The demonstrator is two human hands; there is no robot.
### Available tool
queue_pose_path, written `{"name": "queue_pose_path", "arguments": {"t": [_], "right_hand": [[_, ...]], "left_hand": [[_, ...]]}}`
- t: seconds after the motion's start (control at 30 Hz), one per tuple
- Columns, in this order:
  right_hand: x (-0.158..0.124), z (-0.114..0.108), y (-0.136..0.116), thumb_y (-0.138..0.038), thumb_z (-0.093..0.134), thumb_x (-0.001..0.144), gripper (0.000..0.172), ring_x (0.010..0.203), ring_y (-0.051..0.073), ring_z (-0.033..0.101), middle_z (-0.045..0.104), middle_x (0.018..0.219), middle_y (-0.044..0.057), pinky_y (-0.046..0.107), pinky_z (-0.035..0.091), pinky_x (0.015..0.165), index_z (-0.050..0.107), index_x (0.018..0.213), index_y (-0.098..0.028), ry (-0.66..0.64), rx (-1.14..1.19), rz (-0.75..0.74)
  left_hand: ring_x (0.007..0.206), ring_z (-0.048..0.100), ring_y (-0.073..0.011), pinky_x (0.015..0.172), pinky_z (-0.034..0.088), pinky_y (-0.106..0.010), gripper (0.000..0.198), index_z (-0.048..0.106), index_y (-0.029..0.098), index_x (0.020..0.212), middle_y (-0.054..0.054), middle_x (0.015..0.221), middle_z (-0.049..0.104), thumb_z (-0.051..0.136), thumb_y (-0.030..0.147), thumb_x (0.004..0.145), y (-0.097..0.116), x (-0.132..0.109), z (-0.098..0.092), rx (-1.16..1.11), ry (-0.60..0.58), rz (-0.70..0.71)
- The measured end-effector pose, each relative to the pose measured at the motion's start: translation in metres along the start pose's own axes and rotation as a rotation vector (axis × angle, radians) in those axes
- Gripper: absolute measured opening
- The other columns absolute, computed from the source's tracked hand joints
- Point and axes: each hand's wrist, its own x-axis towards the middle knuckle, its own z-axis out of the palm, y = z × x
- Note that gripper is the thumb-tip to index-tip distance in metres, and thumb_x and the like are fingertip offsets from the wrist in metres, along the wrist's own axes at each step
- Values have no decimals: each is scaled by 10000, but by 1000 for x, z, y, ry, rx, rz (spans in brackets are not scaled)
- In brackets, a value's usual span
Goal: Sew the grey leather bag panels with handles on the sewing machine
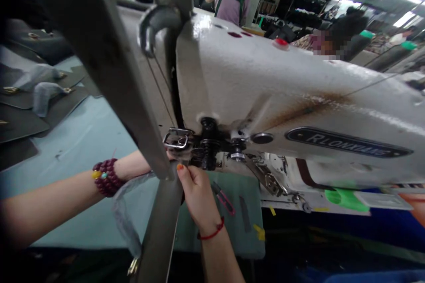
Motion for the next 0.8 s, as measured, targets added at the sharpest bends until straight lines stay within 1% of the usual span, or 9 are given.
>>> {"name": "queue_pose_path", "arguments": {"t": [0.07, 0.17, 0.27, 0.4, 0.5, 0.57, 0.63, 0.73, 0.8], "right_hand": [[-4, -1, 2, -538, 496, 926, 440, 640, 118, 339, 351, 663, -28, 238, 266, 557, 414, 676, -186, -16, 3, 17], [-10, 0, 6, -538, 489, 938, 437, 652, 119, 342, 355, 677, -24, 241, 266, 567, 418, 693, -184, -25, 22, 27], [-16, 2, 8, -525, 478, 948, 437, 636, 116, 318, 342, 670, -26, 247, 245, 552, 402, 682, -187, -8, 4, 19], [-25, 5, 12, -493, 463, 963, 438, 615, 111, 302, 317, 651, -36, 250, 240, 545, 357, 656, -199, 22, -44, -11], [-32, 5, 16, -478, 450, 972, 444, 601, 108, 282, 292, 636, -45, 251, 234, 539, 314, 646, -209, 50, -68, -30], [-38, 4, 19, -476, 443, 974, 444, 595, 108, 277, 286, 630, -48, 252, 231, 535, 303, 647, -212, 67, -83, -20], [-46, 6, 23, -481, 445, 974, 450, 591, 107, 274, 280, 627, -50, 253, 231, 534, 296, 644, -213, 68, -105, -20], [-61, 15, 33, -509, 431, 976, 468, 588, 106, 290, 290, 628, -48, 249, 245, 534, 296, 640, -212, 57, -142, -27], [-75, 19, 41, -544, 410, 979, 487, 573, 107, 338, 325, 614, -43, 244, 270, 525, 320, 638, -208, 47, -168, -3]], "left_hand": [[815, 680, -209, 799, 552, -344, 303, 708, 183, 832, -20, 895, 762, 676, 461, 714, 4, -2, -2, -1, -54, -47], [832, 676, -220, 807, 550, -365, 331, 710, 165, 839, -34, 943, 764, 659, 467, 713, 9, -2, -7, 6, -79, -83], [986, 663, -248, 924, 519, -389, 368, 728, 152, 961, -48, 1055, 756, 655, 448, 756, 7, -1, -16, 13, -77, -57], [1174, 603, -267, 1066, 433, -416, 417, 676, 162, 1167, -63, 1246, 698, 604, 431, 857, -19, -7, -30, 3, 28, -45], [1303, 527, -255, 1129, 383, -396, 442, 612, 230, 1283, -38, 1393, 611, 593, 414, 882, -45, -21, -35, -127, 126, -89], [1390, 439, -249, 1176, 324, -373, 512, 570, 283, 1344, -15, 1480, 530, 653, 406, 854, -60, -31, -33, -229, 170, -80], [1420, 397, -260, 1189, 308, -379, 616, 512, 306, 1403, -24, 1514, 490, 705, 408, 827, -71, -40, -26, -277, 167, -42], [1396, 431, -278, 1161, 364, -401, 757, 397, 308, 1478, -57, 1551, 433, 738, 413, 810, -80, -46, -8, -283, 105, 4], [1375, 453, -299, 1133, 402, -428, 864, 310, 281, 1518, -89, 1569, 397, 744, 455, 792, -82, -45, 5, -270, 114, 14]]}}
